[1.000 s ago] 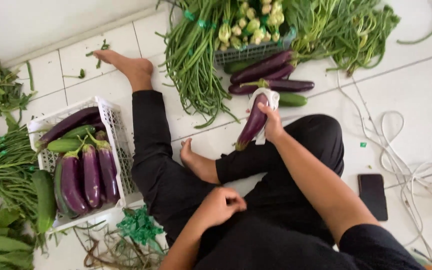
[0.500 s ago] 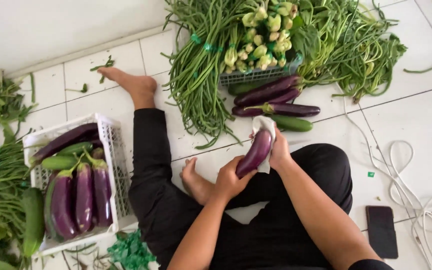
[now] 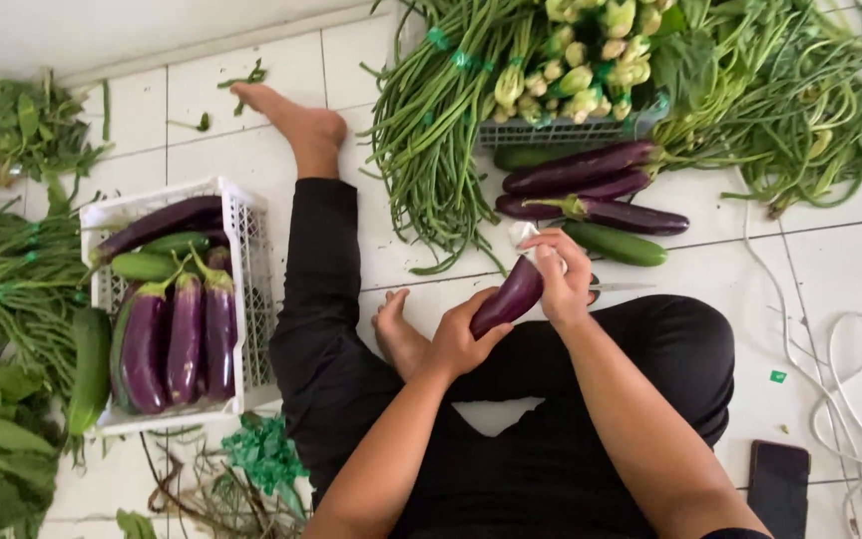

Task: A person sits on the floor cleaning eggplants by wiping them with a cloth and placing them into a white plastic crate.

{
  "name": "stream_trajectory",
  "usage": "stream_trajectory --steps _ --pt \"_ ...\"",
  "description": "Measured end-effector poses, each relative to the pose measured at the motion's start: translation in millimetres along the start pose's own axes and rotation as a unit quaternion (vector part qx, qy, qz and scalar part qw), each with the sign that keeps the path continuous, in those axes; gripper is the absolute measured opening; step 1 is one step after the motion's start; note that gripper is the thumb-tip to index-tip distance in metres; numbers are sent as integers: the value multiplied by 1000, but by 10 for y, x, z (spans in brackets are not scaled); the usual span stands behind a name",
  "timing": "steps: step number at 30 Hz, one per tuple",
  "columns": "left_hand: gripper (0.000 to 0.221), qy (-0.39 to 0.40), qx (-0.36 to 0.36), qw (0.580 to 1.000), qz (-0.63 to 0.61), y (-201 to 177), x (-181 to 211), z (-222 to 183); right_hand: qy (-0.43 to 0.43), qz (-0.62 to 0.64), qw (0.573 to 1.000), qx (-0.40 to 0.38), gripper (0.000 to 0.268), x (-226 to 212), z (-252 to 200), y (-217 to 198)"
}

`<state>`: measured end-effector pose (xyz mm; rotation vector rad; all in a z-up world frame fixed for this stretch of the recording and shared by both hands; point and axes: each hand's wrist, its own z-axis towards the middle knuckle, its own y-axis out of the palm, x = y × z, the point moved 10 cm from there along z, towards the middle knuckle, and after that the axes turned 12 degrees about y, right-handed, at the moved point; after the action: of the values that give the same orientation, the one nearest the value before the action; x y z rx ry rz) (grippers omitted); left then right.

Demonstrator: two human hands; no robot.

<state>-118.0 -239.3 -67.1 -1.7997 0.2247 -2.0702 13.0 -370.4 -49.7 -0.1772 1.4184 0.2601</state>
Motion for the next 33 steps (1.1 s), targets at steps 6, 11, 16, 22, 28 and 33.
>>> stream_trajectory --steps 6,11,16,22,28,33 --pt "50 23 31 999 26 -79 196 -23 -186 -138 973 -26 16 -645 -146 168" --pt "50 -6 39 999 15 -28 109 -88 -136 -87 987 -28 16 -578 -143 175" --pt "51 -22 18 999 14 139 161 -127 38 -7 999 0 20 -130 -93 18" --pt "59 -55 -21 998 11 245 294 -83 270 158 944 102 32 13 -189 -108" --pt "61 -23 -41 999 -8 231 592 216 121 153 976 93 44 -156 -269 -113" --pt "65 4 -117 993 13 345 685 331 104 92 984 109 40 -357 -81 -382"
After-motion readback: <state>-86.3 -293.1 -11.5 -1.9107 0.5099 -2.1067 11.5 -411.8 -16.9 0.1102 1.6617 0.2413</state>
